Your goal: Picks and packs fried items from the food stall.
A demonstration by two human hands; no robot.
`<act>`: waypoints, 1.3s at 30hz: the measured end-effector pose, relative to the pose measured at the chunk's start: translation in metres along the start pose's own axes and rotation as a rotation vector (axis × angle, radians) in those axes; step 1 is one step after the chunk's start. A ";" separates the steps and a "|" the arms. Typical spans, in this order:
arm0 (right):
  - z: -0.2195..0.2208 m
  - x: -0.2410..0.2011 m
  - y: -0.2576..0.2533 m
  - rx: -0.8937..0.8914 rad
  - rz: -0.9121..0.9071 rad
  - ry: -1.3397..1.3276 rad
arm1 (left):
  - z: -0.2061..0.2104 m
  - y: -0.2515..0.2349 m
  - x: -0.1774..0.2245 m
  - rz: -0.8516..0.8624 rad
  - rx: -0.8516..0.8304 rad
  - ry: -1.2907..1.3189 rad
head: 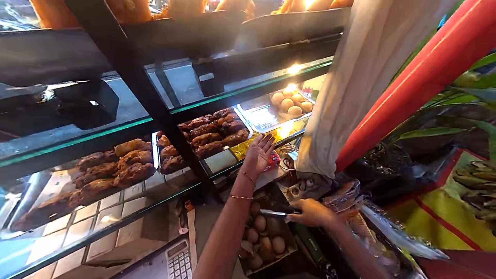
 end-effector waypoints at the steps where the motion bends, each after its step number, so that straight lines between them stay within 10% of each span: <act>1: 0.021 0.009 -0.031 -0.037 0.054 0.003 | 0.001 -0.001 -0.001 0.003 0.003 0.005; 17: 0.050 0.030 -0.122 -0.025 0.189 -0.082 | 0.009 -0.007 0.004 -0.005 0.107 0.116; 26: -0.051 0.065 0.040 -0.028 -0.314 -0.599 | 0.004 -0.015 0.013 -0.041 0.090 0.196; 32: -0.182 0.013 0.104 0.574 -0.456 -0.698 | 0.008 -0.020 0.017 -0.003 0.143 0.270; 39: -0.272 -0.062 0.004 0.969 -0.148 -0.139 | 0.004 -0.025 0.016 0.018 0.146 0.300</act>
Point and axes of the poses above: each hand's wrist, its own y-axis away from the middle knuckle, its own z-axis out of the palm, x = y × z, the point moved 6 cm from there along -y, towards the middle knuckle, and after that the axes turned 5 degrees about -z, right-handed, at the moved point
